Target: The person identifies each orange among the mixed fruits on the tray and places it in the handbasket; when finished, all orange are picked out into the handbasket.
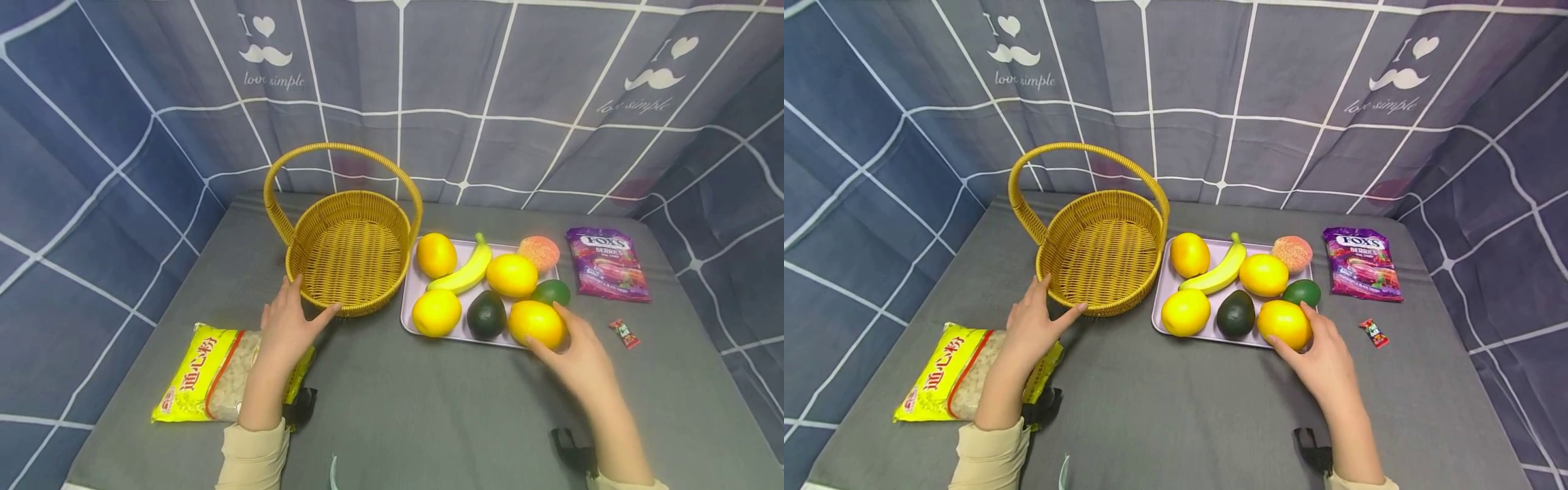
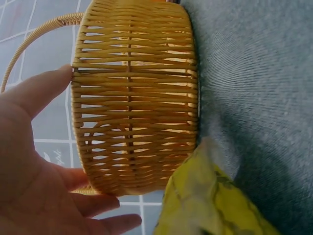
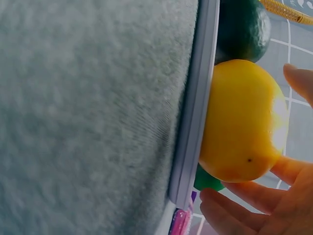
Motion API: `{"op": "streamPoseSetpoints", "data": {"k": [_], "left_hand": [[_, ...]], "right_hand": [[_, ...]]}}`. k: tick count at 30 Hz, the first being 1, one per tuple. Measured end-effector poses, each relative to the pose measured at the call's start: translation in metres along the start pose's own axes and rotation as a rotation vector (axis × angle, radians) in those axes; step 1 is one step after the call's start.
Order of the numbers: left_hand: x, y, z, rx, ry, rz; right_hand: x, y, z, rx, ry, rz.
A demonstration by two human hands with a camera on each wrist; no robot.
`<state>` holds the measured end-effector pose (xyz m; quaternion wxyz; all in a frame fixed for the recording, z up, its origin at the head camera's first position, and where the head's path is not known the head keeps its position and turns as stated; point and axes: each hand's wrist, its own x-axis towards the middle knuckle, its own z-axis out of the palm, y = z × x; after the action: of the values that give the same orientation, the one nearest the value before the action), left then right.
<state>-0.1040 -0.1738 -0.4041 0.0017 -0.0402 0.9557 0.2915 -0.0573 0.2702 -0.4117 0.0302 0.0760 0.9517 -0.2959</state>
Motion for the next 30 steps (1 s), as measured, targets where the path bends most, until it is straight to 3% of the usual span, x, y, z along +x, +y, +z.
{"op": "streamPoseSetpoints", "data": {"k": [6,12,30], "left_hand": [[0.0007,0.0004,-0.0007,-0.087,-0.044,-0.028],[0.0005,0.0007,-0.0007,-0.171,-0.088,-0.078],[0.0014,-0.0015,0.0041,-0.212,-0.060,-0.082]], "right_hand": [[0.0016,0.0004,0.0040,0.016,-0.012,0.032],[0.0030,0.0027,0.0063,0.040,0.030,0.011],[0.0018,-0.0015,0.0019,0.098,0.121,0.036]]}}
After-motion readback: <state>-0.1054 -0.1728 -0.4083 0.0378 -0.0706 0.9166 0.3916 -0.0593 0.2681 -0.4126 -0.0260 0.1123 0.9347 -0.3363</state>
